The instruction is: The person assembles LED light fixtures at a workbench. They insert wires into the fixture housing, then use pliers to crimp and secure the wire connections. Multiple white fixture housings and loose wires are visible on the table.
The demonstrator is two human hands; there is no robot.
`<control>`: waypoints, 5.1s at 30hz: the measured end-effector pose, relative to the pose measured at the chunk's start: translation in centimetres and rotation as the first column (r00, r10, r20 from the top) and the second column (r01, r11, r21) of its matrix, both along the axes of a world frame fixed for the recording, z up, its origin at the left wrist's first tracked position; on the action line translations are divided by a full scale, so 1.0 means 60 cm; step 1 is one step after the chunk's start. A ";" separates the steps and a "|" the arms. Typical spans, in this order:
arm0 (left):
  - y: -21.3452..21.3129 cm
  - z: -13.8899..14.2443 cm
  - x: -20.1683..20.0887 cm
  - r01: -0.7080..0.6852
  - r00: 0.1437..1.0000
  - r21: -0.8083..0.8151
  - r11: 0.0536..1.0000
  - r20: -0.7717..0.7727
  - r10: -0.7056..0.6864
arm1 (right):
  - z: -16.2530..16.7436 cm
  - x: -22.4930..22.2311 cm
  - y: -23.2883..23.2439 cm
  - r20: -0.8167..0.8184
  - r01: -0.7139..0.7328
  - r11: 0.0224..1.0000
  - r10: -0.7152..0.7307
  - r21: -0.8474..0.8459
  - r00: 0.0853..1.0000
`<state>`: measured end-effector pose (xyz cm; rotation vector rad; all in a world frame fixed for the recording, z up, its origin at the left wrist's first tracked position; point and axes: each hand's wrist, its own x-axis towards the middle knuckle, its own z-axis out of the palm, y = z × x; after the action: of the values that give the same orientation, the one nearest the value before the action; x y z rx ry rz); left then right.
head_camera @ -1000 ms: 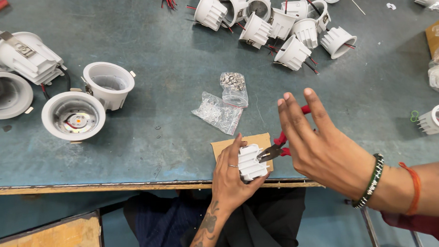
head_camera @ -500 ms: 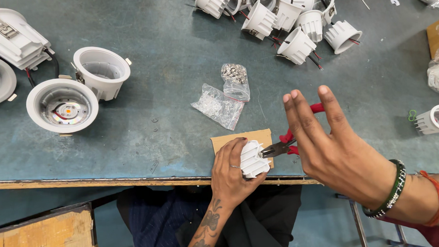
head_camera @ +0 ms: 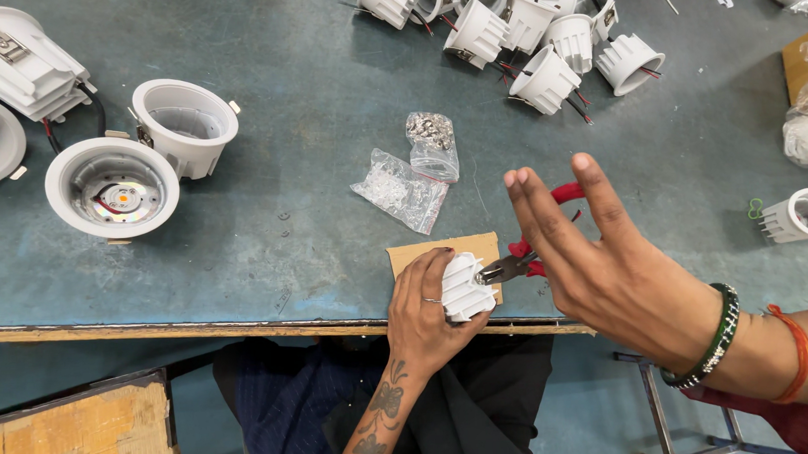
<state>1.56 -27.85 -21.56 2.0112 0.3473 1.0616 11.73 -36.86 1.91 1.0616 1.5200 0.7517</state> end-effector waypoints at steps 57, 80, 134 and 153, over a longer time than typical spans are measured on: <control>-0.006 0.006 -0.012 -0.062 0.998 0.048 0.997 0.021 0.061 | 0.014 0.139 0.118 -0.075 0.537 -0.262 -0.848 -0.802 -0.525; -0.006 0.012 -0.010 -0.067 0.998 0.067 0.996 0.012 0.066 | 0.036 0.038 0.004 -0.139 -0.206 0.977 0.211 0.052 0.967; 0.003 -0.006 -0.006 -0.069 0.998 0.076 0.995 0.012 0.068 | 0.019 -0.017 0.070 -0.124 0.028 0.936 -0.076 -0.351 0.989; 0.000 -0.021 0.000 -0.135 0.991 0.100 0.986 0.033 0.133 | 0.023 0.080 0.109 -0.361 0.827 0.064 -0.916 -0.559 -0.173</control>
<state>1.57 -27.83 -22.80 2.0858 0.4273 1.2098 16.53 -30.33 3.27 2.0505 0.8075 -0.9327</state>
